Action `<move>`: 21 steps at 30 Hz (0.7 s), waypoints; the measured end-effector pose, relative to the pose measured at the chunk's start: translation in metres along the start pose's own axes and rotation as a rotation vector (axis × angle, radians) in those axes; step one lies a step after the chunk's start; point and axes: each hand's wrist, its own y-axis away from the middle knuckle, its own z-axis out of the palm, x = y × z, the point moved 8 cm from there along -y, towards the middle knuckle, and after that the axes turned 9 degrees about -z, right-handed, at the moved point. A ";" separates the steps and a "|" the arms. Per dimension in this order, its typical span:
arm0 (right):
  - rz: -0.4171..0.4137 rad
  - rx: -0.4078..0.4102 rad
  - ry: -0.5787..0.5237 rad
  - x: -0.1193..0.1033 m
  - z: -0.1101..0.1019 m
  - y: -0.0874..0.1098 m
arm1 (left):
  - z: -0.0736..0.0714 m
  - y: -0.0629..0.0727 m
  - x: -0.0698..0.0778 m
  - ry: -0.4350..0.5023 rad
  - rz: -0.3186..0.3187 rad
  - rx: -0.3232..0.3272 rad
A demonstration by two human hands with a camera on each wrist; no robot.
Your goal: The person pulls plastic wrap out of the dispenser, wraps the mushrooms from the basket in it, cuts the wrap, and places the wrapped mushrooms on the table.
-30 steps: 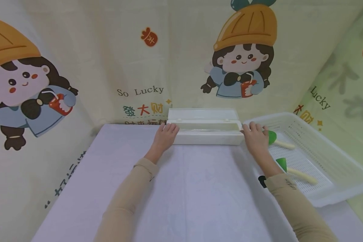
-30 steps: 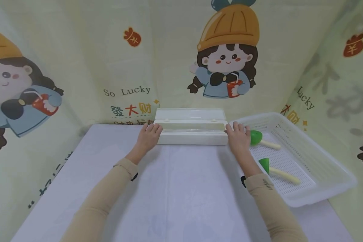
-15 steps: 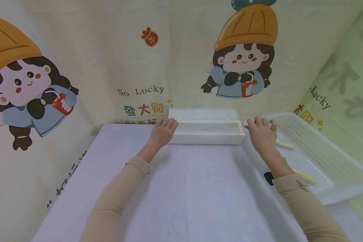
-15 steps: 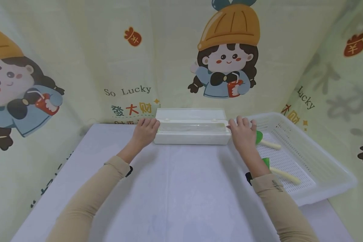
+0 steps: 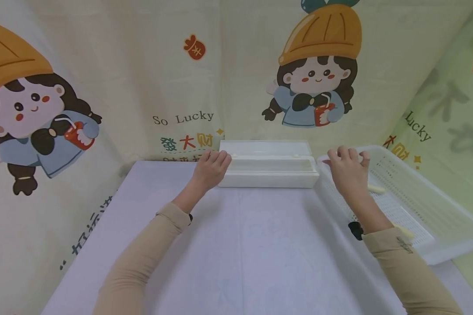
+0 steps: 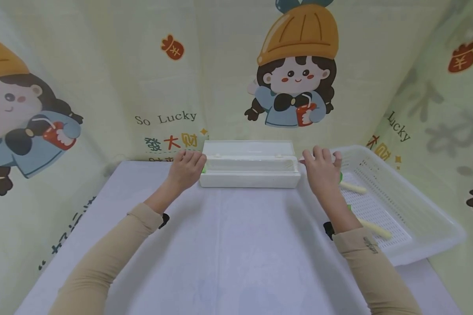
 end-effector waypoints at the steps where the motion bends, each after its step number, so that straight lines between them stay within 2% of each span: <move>1: 0.006 -0.002 -0.003 0.000 -0.002 0.000 | -0.002 -0.001 0.000 0.003 0.000 0.003; 8: 0.007 0.035 -0.009 0.001 -0.014 0.003 | -0.011 -0.007 -0.002 0.012 0.002 0.014; 21: -0.026 0.077 -0.003 -0.004 -0.029 0.007 | -0.021 -0.008 -0.005 0.031 0.000 0.022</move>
